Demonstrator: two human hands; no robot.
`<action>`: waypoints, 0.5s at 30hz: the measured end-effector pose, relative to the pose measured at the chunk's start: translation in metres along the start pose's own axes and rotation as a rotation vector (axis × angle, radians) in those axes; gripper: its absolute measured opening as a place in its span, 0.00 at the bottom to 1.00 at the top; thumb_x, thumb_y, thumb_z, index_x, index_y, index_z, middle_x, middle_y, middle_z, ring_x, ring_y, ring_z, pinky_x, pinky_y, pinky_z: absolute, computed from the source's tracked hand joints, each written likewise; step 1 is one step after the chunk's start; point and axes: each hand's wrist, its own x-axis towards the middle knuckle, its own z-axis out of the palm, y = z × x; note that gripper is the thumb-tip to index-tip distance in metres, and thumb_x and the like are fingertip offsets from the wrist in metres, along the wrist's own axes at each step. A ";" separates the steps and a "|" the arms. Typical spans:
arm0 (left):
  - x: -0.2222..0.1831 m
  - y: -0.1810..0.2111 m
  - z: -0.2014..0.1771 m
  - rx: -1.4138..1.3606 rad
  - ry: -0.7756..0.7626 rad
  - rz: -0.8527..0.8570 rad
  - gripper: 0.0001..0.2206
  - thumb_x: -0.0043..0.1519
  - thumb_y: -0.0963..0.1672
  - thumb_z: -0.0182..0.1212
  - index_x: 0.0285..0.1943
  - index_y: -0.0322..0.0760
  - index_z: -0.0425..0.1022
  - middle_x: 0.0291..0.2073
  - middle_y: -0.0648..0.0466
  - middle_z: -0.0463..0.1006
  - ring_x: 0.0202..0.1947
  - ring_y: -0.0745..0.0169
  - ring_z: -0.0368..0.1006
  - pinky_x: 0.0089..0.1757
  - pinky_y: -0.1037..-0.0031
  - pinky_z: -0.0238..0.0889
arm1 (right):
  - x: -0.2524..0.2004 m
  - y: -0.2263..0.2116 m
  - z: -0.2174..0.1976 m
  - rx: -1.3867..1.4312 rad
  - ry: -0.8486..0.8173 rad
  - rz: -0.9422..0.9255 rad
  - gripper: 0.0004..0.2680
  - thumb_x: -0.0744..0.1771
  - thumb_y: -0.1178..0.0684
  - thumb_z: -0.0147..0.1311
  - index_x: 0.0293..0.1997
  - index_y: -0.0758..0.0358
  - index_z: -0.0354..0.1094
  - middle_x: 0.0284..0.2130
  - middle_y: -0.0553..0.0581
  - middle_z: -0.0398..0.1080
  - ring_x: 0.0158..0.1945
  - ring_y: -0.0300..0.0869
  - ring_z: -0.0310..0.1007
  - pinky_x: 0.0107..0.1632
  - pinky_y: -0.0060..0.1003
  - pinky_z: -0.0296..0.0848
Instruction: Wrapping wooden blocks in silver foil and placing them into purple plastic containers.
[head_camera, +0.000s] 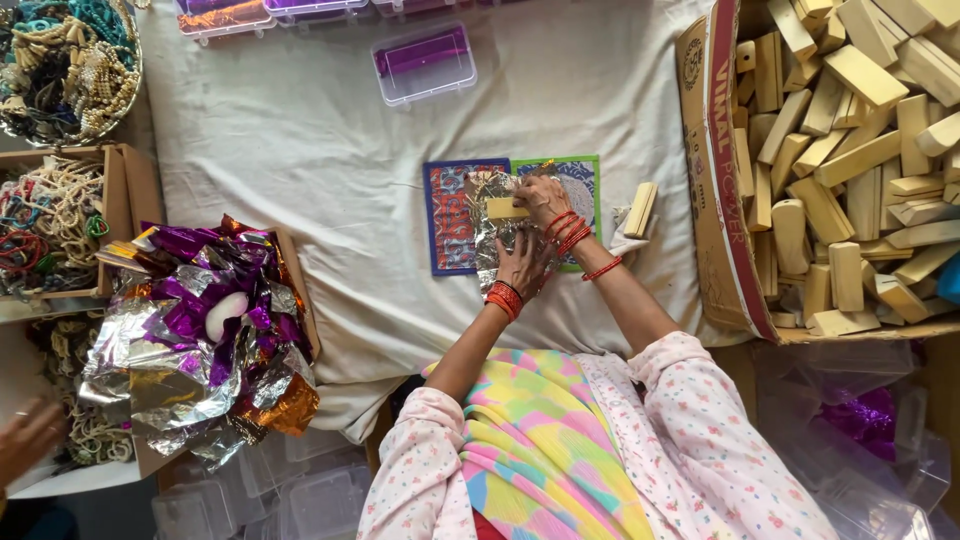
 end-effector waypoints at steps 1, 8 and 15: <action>0.000 0.000 0.001 0.010 -0.022 -0.004 0.31 0.64 0.57 0.53 0.77 0.55 0.55 0.72 0.39 0.54 0.71 0.34 0.51 0.56 0.23 0.48 | 0.000 -0.003 -0.004 0.005 0.019 0.006 0.04 0.65 0.52 0.61 0.39 0.53 0.80 0.37 0.55 0.77 0.43 0.47 0.72 0.47 0.44 0.72; 0.006 -0.001 0.039 0.106 0.045 -0.010 0.32 0.64 0.53 0.55 0.80 0.55 0.51 0.73 0.40 0.54 0.71 0.35 0.52 0.56 0.23 0.49 | -0.029 0.007 -0.027 0.369 0.409 0.154 0.08 0.70 0.56 0.55 0.55 0.59 0.75 0.51 0.57 0.75 0.56 0.49 0.74 0.61 0.43 0.72; 0.005 0.000 0.016 0.090 0.042 -0.021 0.30 0.67 0.50 0.52 0.80 0.52 0.49 0.73 0.38 0.55 0.71 0.33 0.53 0.54 0.23 0.51 | -0.116 0.065 -0.053 -0.071 0.685 0.580 0.25 0.61 0.54 0.70 0.64 0.61 0.64 0.54 0.65 0.67 0.60 0.57 0.63 0.63 0.50 0.61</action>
